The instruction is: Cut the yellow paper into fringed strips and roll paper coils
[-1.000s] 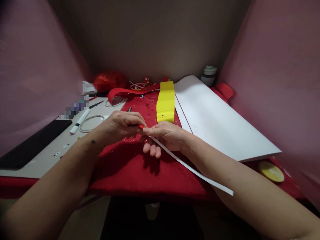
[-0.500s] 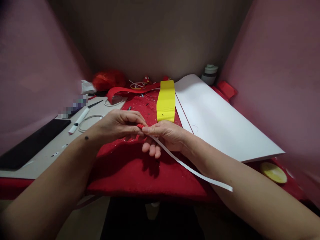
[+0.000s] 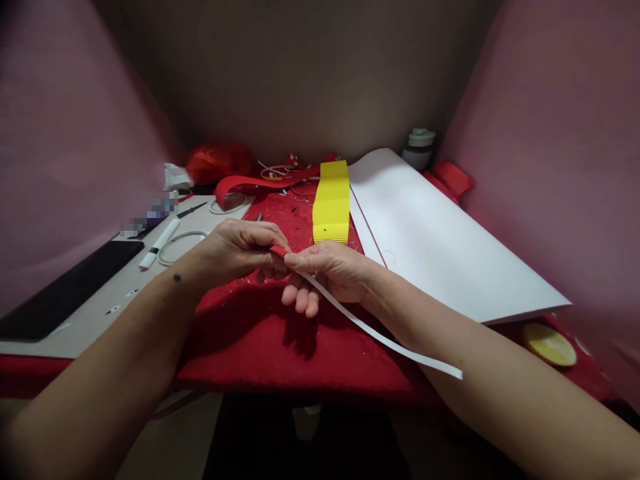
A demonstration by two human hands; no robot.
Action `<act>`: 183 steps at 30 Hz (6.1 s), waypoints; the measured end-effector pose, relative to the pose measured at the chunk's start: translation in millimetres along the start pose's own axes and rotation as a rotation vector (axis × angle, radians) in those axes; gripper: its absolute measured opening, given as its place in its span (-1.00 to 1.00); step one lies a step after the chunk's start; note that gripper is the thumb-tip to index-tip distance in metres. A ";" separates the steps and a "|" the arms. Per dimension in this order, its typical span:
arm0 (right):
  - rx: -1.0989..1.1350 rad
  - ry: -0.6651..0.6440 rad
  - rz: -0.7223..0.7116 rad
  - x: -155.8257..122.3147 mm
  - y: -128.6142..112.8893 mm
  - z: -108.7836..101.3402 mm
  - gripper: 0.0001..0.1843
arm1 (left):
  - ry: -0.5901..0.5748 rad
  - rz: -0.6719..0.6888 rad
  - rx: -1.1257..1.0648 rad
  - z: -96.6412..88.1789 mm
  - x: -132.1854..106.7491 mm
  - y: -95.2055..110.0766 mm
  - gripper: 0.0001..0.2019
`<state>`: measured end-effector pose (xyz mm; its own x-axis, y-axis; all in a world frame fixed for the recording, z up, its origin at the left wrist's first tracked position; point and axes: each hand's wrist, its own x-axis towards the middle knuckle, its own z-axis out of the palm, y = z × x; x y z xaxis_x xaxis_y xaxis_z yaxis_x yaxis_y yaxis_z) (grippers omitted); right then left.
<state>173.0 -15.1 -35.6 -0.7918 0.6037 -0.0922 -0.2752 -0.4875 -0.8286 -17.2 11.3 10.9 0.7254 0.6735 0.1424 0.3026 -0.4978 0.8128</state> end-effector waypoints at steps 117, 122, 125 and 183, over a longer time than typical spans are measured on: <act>-0.100 0.078 -0.063 0.6 0.9 -5.0 -0.63 | 0.037 0.049 0.230 -0.8 -1.0 -1.6 -0.88; -0.072 0.071 -0.075 0.5 -0.8 0.9 -0.68 | 0.042 0.135 0.255 1.9 1.3 -1.5 -0.93; -0.054 0.065 -0.052 0.9 -1.7 3.9 -0.70 | 0.058 0.150 0.333 2.4 1.3 -1.4 -0.93; -0.014 0.090 -0.062 3.0 1.9 1.9 -0.62 | 0.097 0.165 0.184 -1.0 0.5 -10.8 -0.90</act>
<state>169.0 -15.4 -36.4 -0.7212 0.6870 -0.0893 -0.3137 -0.4388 -0.8420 -20.7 17.6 2.8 0.7144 0.6199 0.3246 0.2990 -0.6899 0.6593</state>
